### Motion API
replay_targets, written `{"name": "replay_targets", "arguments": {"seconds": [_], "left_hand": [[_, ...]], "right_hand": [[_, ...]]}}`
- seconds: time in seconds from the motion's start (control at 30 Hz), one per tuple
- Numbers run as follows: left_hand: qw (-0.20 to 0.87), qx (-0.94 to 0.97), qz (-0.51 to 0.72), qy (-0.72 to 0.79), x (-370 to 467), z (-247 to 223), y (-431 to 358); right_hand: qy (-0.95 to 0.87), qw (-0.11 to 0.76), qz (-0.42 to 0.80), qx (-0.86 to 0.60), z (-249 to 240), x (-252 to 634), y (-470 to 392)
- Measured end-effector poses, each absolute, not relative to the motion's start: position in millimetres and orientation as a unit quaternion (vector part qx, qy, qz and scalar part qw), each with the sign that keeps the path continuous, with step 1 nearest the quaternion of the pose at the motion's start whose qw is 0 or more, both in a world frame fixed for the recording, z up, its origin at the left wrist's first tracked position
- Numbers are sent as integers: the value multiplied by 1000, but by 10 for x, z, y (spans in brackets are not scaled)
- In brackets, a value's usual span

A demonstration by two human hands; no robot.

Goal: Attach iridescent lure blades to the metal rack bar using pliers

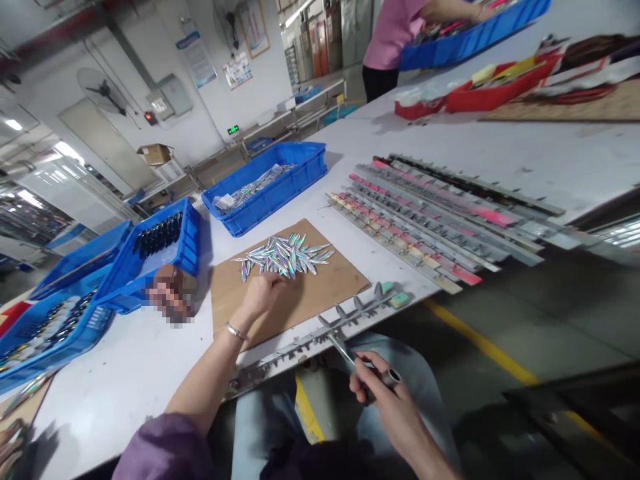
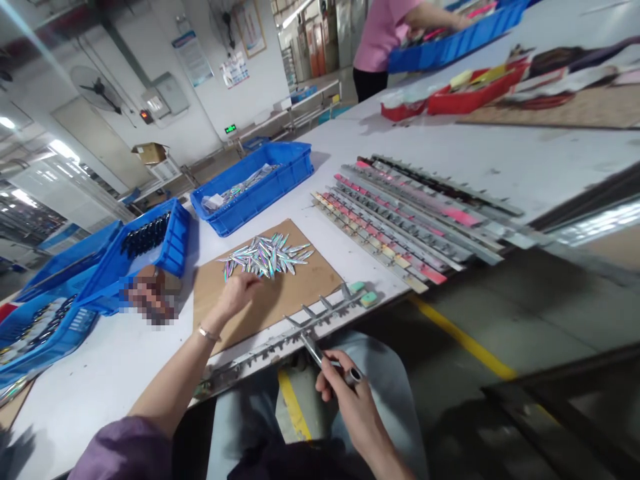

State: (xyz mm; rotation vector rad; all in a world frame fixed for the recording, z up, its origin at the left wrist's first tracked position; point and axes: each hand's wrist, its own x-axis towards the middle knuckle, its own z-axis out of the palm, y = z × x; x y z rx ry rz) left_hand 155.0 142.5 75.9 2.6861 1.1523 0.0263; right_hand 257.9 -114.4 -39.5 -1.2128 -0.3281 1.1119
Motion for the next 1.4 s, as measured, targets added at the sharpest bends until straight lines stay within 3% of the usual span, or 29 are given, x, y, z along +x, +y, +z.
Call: {"name": "replay_targets", "arguments": {"seconds": [0.23, 0.47, 0.63, 1.0, 1.17, 1.3, 1.4], "left_hand": [[-3, 884, -63, 464, 1738, 641, 1818], [-27, 894, -56, 443, 1159, 881, 1615], [85, 935, 34, 343, 832, 999, 1574], [327, 818, 223, 418, 501, 338, 1383], [269, 816, 317, 401, 579, 447, 1294], [166, 878, 296, 337, 662, 467, 1263], [146, 898, 266, 317, 671, 429, 1289]], "right_hand": [[-167, 650, 473, -571, -396, 2430, -1206], [-207, 619, 451, -608, -335, 2389, -1328], [-212, 625, 457, -597, -275, 2355, -1307], [-98, 692, 507, -505, -232, 2155, -1221], [-250, 634, 403, -611, -271, 2151, -1122], [-413, 478, 201, -748, -333, 2136, -1112], [-514, 379, 31, -769, -376, 2119, -1117]]}}
